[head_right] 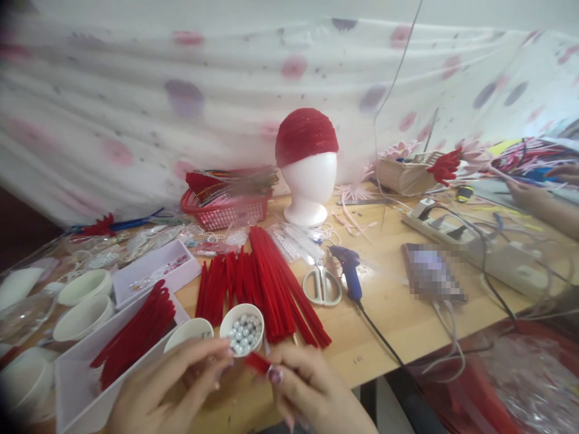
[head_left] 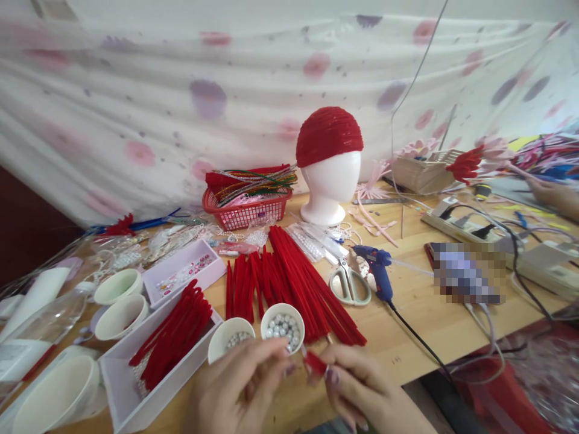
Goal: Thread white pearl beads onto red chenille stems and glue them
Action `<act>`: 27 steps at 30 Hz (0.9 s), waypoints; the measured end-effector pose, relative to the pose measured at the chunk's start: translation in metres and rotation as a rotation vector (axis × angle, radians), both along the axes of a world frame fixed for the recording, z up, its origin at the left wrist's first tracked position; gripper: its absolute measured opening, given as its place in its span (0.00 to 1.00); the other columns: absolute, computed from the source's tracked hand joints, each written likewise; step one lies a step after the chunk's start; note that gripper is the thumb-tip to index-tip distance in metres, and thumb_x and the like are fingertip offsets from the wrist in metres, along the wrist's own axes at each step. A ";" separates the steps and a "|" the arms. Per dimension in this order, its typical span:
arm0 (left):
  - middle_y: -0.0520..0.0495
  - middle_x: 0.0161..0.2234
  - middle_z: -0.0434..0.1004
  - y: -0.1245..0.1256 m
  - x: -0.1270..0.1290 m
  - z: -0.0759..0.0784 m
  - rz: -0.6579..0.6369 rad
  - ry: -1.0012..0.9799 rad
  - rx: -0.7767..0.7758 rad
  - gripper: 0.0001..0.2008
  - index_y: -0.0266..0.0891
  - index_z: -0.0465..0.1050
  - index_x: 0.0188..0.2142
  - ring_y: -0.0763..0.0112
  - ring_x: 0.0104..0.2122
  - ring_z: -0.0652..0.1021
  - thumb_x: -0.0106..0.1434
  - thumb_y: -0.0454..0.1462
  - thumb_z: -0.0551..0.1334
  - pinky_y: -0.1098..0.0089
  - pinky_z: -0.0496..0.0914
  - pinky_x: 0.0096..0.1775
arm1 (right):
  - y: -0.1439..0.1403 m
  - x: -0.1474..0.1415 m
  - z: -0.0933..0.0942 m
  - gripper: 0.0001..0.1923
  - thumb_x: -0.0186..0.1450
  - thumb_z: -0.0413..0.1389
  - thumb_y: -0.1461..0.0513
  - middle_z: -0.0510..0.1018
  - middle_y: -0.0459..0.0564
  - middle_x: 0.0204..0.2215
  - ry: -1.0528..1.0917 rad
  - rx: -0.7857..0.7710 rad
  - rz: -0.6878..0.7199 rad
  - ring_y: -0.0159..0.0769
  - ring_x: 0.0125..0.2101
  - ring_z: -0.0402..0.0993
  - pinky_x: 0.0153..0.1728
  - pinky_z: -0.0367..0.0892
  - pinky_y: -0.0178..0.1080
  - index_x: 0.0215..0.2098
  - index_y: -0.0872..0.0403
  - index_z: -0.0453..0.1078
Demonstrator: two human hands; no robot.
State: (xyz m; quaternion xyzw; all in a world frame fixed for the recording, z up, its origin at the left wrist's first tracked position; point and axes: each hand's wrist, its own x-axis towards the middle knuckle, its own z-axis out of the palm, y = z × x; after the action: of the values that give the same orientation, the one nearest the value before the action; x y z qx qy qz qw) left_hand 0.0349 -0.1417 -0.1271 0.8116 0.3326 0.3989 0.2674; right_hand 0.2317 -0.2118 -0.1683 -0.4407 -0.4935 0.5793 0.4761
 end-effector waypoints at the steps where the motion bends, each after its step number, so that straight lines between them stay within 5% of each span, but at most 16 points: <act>1: 0.56 0.35 0.83 0.009 0.001 0.003 0.010 0.116 0.026 0.09 0.48 0.75 0.43 0.75 0.31 0.81 0.68 0.33 0.59 0.79 0.72 0.34 | 0.003 0.001 -0.007 0.21 0.70 0.52 0.45 0.61 0.36 0.12 0.119 -0.022 -0.071 0.22 0.11 0.47 0.13 0.45 0.27 0.38 0.54 0.68; 4: 0.51 0.41 0.83 0.032 0.013 0.013 -0.001 0.573 -0.007 0.14 0.49 0.76 0.46 0.68 0.40 0.81 0.69 0.34 0.53 0.72 0.72 0.43 | 0.013 0.004 -0.026 0.17 0.69 0.55 0.47 0.66 0.35 0.11 0.339 -0.029 -0.251 0.21 0.08 0.45 0.09 0.41 0.24 0.43 0.51 0.63; 7: 0.50 0.38 0.82 0.038 0.033 0.021 -0.015 0.786 -0.067 0.15 0.49 0.78 0.41 0.66 0.37 0.82 0.67 0.32 0.53 0.70 0.72 0.41 | 0.020 0.003 -0.037 0.16 0.68 0.57 0.49 0.70 0.37 0.12 0.438 -0.003 -0.291 0.21 0.07 0.47 0.08 0.42 0.23 0.40 0.50 0.60; 12: 0.45 0.31 0.82 0.035 0.056 0.020 0.010 0.907 -0.079 0.13 0.42 0.77 0.34 0.60 0.32 0.82 0.64 0.29 0.54 0.67 0.72 0.35 | 0.019 0.000 -0.037 0.19 0.65 0.61 0.48 0.72 0.39 0.15 0.459 -0.044 -0.340 0.19 0.08 0.49 0.09 0.44 0.22 0.38 0.51 0.60; 18: 0.41 0.37 0.81 0.034 0.063 0.027 -0.032 1.067 -0.090 0.18 0.39 0.77 0.36 0.58 0.36 0.83 0.64 0.25 0.49 0.64 0.72 0.37 | 0.016 0.004 -0.036 0.24 0.62 0.62 0.45 0.70 0.39 0.13 0.410 -0.056 -0.336 0.18 0.09 0.47 0.10 0.43 0.23 0.36 0.52 0.60; 27: 0.44 0.34 0.82 0.034 0.058 0.027 -0.042 1.027 -0.076 0.14 0.43 0.76 0.34 0.60 0.34 0.82 0.63 0.27 0.54 0.67 0.70 0.35 | 0.019 0.000 -0.037 0.23 0.63 0.61 0.44 0.70 0.39 0.13 0.372 -0.015 -0.317 0.17 0.09 0.44 0.10 0.39 0.23 0.34 0.53 0.60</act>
State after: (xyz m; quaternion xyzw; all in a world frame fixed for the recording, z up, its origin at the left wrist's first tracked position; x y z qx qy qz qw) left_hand 0.0929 -0.1081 -0.1001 0.8991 0.4190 -0.0687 0.1069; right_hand 0.2314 -0.1927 -0.2057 -0.4017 -0.3176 0.5724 0.6404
